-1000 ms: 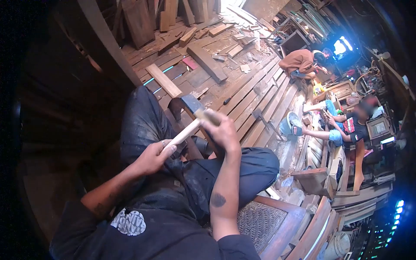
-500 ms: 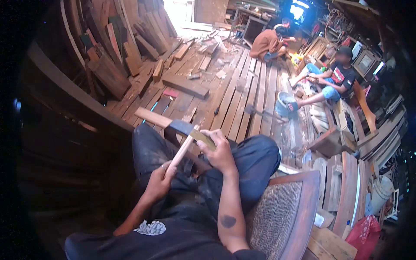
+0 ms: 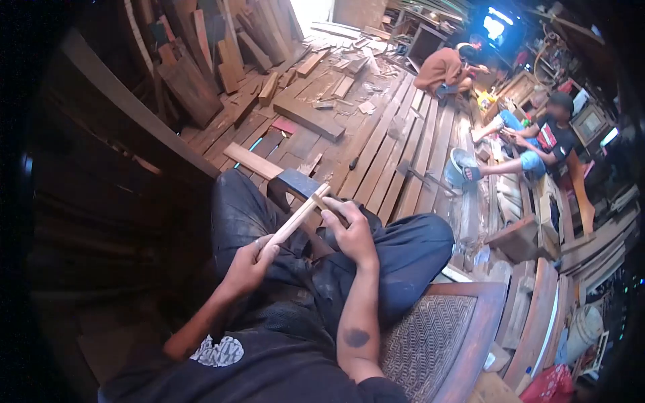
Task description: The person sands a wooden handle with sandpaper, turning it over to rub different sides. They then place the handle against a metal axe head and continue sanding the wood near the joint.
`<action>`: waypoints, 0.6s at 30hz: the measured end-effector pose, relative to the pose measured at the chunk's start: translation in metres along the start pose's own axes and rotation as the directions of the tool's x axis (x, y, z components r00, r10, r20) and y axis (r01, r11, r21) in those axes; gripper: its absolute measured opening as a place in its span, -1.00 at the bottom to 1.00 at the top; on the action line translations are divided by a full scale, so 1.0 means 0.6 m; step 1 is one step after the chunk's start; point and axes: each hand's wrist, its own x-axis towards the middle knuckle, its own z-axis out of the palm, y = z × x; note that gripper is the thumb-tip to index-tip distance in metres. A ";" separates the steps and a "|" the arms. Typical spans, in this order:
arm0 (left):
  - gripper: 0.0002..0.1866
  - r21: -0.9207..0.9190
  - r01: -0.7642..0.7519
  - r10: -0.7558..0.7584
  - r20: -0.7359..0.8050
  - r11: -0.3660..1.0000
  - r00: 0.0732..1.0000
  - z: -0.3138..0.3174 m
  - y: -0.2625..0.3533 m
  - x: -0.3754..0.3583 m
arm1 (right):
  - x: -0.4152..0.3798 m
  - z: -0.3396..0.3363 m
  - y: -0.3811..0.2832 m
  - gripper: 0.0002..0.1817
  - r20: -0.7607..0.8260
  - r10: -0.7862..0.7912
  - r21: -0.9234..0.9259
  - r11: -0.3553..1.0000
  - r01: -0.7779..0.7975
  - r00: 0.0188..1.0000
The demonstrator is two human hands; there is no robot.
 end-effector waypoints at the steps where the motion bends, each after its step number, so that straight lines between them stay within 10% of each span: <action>1: -0.54 0.024 -0.028 0.028 -0.033 0.999 0.999 0.002 -0.007 0.000 | 0.004 0.007 0.002 -0.64 -0.057 -0.039 -0.064 0.997 0.035 0.998; 9: -0.53 0.055 0.065 -0.065 -0.002 0.996 0.998 -0.003 0.010 -0.002 | 0.000 0.002 0.013 -0.71 0.165 -0.095 -0.144 0.982 0.119 0.982; 13: -0.53 0.060 0.076 -0.078 0.022 0.995 0.997 -0.010 0.007 0.001 | 0.007 0.027 0.016 -0.67 -0.130 -0.146 -0.382 0.920 0.086 0.981; 18: -0.55 0.060 0.049 -0.047 -0.033 0.997 0.998 -0.011 0.006 0.008 | 0.003 0.041 0.004 -0.66 -0.009 -0.052 -0.298 0.953 0.047 0.999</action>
